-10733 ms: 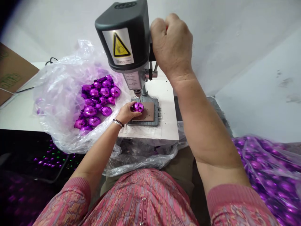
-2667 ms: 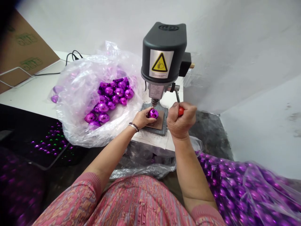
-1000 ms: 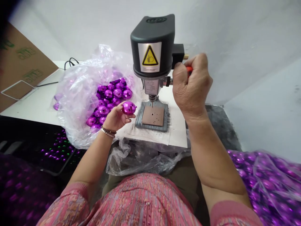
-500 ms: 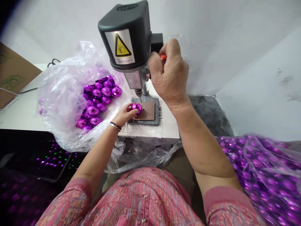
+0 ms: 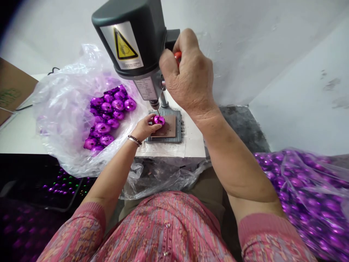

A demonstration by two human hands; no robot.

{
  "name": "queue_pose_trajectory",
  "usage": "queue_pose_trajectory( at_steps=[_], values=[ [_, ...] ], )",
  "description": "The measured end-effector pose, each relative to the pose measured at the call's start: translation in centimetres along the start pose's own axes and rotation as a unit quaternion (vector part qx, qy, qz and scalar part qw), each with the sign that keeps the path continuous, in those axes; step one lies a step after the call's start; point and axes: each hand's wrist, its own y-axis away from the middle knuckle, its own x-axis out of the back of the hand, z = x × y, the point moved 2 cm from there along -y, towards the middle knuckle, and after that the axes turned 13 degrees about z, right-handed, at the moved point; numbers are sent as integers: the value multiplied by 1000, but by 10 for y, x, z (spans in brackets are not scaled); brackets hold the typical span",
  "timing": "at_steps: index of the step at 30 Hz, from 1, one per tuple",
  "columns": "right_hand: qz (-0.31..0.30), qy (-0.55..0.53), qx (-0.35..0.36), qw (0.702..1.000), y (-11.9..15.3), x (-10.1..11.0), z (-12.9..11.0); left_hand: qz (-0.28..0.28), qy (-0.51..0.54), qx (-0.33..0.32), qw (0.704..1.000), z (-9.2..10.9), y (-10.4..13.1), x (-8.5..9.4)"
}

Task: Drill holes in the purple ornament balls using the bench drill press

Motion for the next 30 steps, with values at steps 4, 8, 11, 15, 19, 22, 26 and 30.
queue_pose_trajectory(
  at_steps=[4, 8, 11, 15, 19, 22, 26, 30],
  values=[
    [-14, 26, -1, 1000, -12, -1, -3, -8, -54, -29, 998, 11, -1, -2],
    [-24, 31, -11, 999, -24, -3, -6, -26, -94, -49, 994, 16, 0, -5],
    [-26, 41, -18, 999, -28, -4, -8, -16, -91, -68, 993, 13, 1, -7],
    [-15, 36, -25, 999, -27, -4, -8, -19, -51, -59, 997, 6, 2, -10],
    [5, -5, -3, 1000, -15, -3, -3, -22, -32, -47, 998, 4, 3, -12],
    [32, -49, 36, 998, -1, -2, 5, -22, -28, -43, 998, 4, 3, -12],
    [65, -85, 112, 988, 19, 0, 17, -22, -32, -48, 998, 4, 3, -12],
    [84, -74, 170, 979, 35, 0, 30, -23, -20, -63, 998, 1, 3, -14]
  ],
)
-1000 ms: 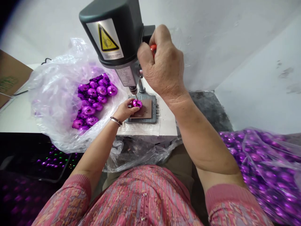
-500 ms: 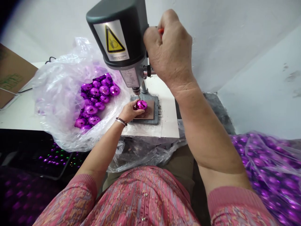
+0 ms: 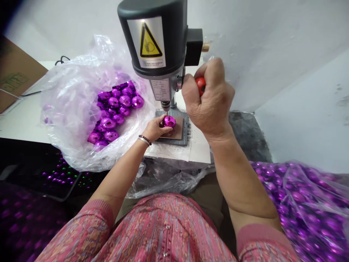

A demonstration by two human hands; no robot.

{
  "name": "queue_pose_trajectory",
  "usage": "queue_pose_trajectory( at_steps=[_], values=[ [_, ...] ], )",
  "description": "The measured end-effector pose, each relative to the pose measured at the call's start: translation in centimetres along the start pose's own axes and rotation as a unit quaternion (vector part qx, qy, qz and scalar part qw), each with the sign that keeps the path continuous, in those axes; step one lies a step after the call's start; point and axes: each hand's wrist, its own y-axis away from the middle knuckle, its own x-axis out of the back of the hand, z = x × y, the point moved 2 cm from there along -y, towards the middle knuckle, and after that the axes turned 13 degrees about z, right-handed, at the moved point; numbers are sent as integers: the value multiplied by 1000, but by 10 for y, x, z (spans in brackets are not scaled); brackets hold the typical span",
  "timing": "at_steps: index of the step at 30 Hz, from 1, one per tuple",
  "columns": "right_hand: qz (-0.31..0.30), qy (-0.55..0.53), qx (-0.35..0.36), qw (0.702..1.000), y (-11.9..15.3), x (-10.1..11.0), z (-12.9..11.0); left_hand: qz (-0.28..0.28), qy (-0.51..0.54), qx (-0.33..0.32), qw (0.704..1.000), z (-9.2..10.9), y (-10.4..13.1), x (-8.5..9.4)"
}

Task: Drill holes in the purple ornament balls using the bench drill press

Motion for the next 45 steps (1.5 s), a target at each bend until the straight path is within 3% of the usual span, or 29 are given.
queue_pose_trajectory(
  at_steps=[4, 11, 23, 39, 42, 45],
  values=[
    [15, 1, 41, 999, 17, 3, 6, 8, 12, -10, 1000, -4, 0, -2],
    [-4, 31, -10, 999, 34, 2, 12, 4, 15, -12, 1000, -4, -1, -2],
    [73, 75, 25, 994, 53, -4, 18, 5, -8, -27, 1000, -6, -1, -3],
    [152, 51, 53, 986, 74, -14, 26, 10, -29, -34, 999, -7, 1, -2],
    [164, 38, 50, 985, 65, -14, 20, 12, -23, -33, 999, -5, 1, -2],
    [162, 34, 32, 986, 34, -14, 12, 15, -5, -16, 1000, -2, 4, -1]
  ],
)
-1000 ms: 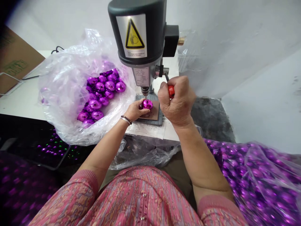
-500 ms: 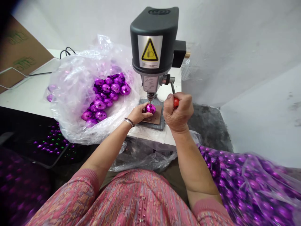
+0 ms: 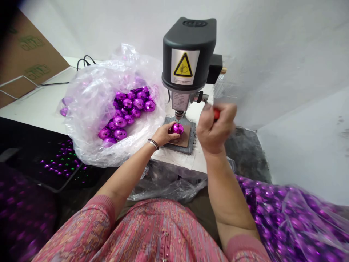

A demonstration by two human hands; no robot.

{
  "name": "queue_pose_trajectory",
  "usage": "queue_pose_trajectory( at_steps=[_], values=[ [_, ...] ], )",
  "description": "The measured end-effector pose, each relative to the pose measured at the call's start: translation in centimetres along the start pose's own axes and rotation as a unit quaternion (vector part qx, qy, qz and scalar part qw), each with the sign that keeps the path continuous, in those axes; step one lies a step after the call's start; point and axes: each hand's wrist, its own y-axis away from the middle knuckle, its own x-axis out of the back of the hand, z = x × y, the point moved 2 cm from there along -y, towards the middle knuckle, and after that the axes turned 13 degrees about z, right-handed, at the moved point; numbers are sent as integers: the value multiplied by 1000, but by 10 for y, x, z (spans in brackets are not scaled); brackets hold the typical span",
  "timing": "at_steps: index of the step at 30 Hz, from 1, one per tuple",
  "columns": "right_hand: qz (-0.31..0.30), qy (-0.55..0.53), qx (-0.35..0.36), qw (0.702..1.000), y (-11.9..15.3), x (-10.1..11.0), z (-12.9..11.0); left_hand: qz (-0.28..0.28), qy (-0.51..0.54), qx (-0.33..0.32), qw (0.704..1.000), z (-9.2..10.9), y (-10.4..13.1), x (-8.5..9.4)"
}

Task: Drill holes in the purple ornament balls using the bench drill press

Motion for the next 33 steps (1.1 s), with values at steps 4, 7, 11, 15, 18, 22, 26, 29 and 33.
queue_pose_trajectory(
  at_steps=[4, 7, 11, 15, 18, 22, 26, 29, 33],
  values=[
    [-68, 20, -66, 995, -45, -19, -1, 13, 29, 3, 1000, 2, 19, 10],
    [-103, 26, -91, 990, -60, -24, -1, -49, 41, -51, 997, -2, 49, 24],
    [-110, 26, -130, 985, -62, -20, -8, -197, 62, -92, 974, -13, 90, 54],
    [-118, 27, -169, 978, -62, -16, -15, -37, 16, -15, 999, -26, 86, 107],
    [-116, 30, -169, 978, -62, -15, -15, 207, -145, 59, 966, -44, 64, 150],
    [-124, 37, -153, 980, -59, -15, -13, 301, -232, 151, 913, -73, 45, 174],
    [-139, 51, -156, 977, -58, -14, -13, 256, -248, 155, 921, -87, 35, 170],
    [-137, 38, -150, 978, -58, -13, -15, 245, -252, 166, 921, -82, 31, 168],
    [-134, 12, -149, 980, -58, -16, -16, 209, -38, 87, 973, -55, 36, 154]
  ],
)
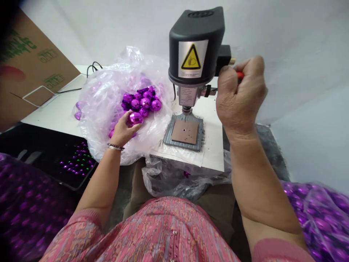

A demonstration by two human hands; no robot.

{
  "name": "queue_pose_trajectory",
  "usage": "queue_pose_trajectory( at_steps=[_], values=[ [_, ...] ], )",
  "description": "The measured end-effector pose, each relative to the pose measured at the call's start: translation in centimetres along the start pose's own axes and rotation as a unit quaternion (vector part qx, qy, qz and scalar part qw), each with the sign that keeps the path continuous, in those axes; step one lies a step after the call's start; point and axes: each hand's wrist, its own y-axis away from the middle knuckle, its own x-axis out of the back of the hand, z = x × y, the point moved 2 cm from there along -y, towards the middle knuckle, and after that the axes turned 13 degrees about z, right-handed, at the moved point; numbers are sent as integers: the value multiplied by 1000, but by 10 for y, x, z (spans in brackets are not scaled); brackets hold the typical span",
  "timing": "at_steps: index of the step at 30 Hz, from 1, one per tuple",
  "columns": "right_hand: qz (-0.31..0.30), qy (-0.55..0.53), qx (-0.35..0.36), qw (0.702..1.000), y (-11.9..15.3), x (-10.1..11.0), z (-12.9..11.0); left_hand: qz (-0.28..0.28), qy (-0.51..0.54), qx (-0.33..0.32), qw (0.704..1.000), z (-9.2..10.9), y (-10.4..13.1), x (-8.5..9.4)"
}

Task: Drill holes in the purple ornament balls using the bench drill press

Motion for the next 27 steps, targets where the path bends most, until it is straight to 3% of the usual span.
queue_pose_trajectory(
  at_steps=[2, 5, 7, 9, 11, 13, 16, 19, 24, 27],
  values=[
    [4, -3, -10, 1000, 0, -1, 0, -106, 176, 35, 978, 13, 15, -12],
    [6, -3, -18, 1000, -1, -3, 2, -244, 330, 127, 903, 26, 36, -38],
    [-6, -11, -20, 1000, -1, -3, 3, -275, 369, 161, 873, 29, 44, -56],
    [-20, -17, -27, 999, -1, -3, 5, -279, 386, 175, 862, 29, 47, -71],
    [-29, -17, -33, 999, -1, -4, 6, -280, 375, 171, 867, 29, 49, -83],
    [-33, -16, -34, 999, -1, -4, 6, -273, 322, 128, 897, 29, 50, -91],
    [-39, -19, -27, 999, 0, -3, 5, -214, 183, -23, 959, 33, 52, -100],
    [-39, -23, -13, 999, 1, -3, 4, -158, 87, -130, 975, 36, 55, -107],
    [-35, -13, -15, 999, 1, -2, 5, -167, 83, -87, 979, 34, 60, -115],
    [-36, -5, -14, 999, 2, -2, 5, -177, 180, -51, 966, 33, 61, -113]
  ],
)
